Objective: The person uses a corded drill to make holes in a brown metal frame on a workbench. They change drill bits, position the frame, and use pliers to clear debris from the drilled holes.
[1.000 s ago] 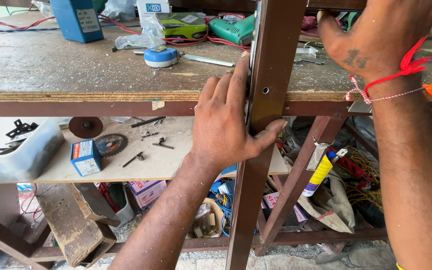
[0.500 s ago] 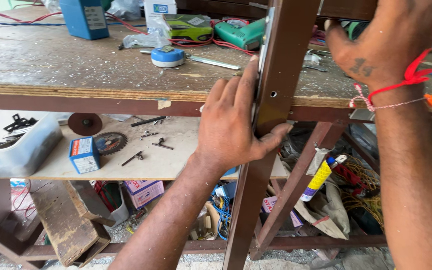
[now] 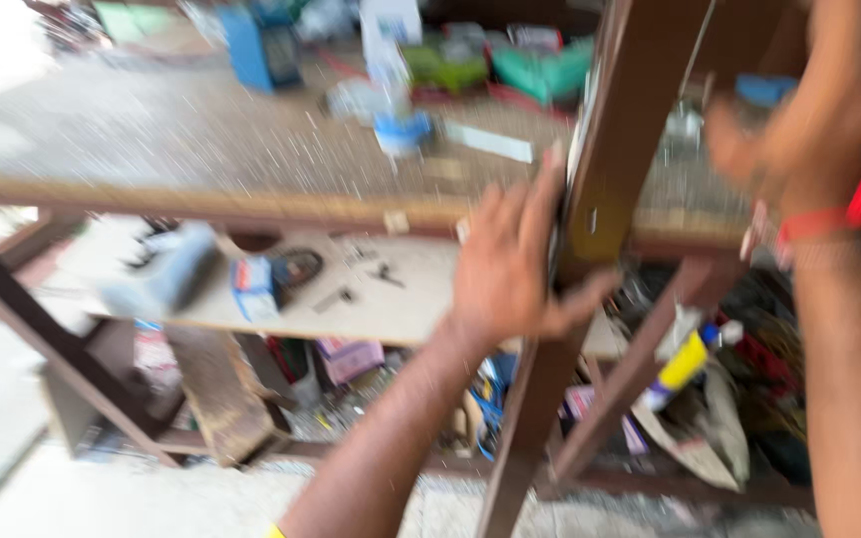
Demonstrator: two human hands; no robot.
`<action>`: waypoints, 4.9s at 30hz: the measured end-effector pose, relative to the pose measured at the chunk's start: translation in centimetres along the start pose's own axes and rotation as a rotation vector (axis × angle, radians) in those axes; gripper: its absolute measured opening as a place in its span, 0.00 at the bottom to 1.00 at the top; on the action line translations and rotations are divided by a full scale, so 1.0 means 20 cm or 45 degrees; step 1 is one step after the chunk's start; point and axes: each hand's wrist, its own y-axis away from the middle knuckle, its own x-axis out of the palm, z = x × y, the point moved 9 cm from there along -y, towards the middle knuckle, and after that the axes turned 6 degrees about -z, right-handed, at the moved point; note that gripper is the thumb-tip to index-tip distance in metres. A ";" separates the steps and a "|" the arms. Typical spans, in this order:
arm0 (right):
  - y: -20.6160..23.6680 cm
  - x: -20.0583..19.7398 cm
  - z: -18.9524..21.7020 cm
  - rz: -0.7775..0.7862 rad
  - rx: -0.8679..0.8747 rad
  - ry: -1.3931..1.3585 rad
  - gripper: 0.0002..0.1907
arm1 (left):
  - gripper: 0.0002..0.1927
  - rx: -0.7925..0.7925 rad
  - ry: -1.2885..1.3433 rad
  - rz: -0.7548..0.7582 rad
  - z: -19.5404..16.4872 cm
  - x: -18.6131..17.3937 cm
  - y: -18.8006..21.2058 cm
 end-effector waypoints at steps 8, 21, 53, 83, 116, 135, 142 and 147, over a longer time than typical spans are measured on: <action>-0.20 0.01 -0.08 0.395 0.411 -0.361 0.26 | 0.42 -0.506 0.169 0.430 0.02 -0.07 -0.24; -0.66 -0.18 0.16 0.809 0.814 -1.156 0.17 | 0.04 -1.469 -0.280 0.506 0.59 -1.10 -0.37; -0.68 0.05 1.01 1.877 1.823 -0.527 0.13 | 0.29 -0.597 -0.253 1.409 3.06 0.22 -0.70; -1.03 0.82 1.65 1.583 1.665 -2.372 0.39 | 0.17 -1.975 0.760 0.847 1.83 -0.92 -0.84; -1.26 0.91 1.47 1.276 1.299 -1.399 0.22 | 0.14 -3.067 1.340 0.504 1.87 -0.65 -1.00; -1.25 0.94 1.33 1.219 1.384 -1.518 0.40 | 0.23 -0.867 0.118 2.322 2.26 -0.71 -1.36; -0.43 1.20 0.71 1.009 2.704 -0.690 0.17 | 0.19 0.133 -0.718 2.108 2.99 -0.22 -1.39; -0.29 1.47 0.13 0.976 2.152 0.217 0.43 | 0.27 -0.179 -0.574 2.028 3.17 0.15 -0.93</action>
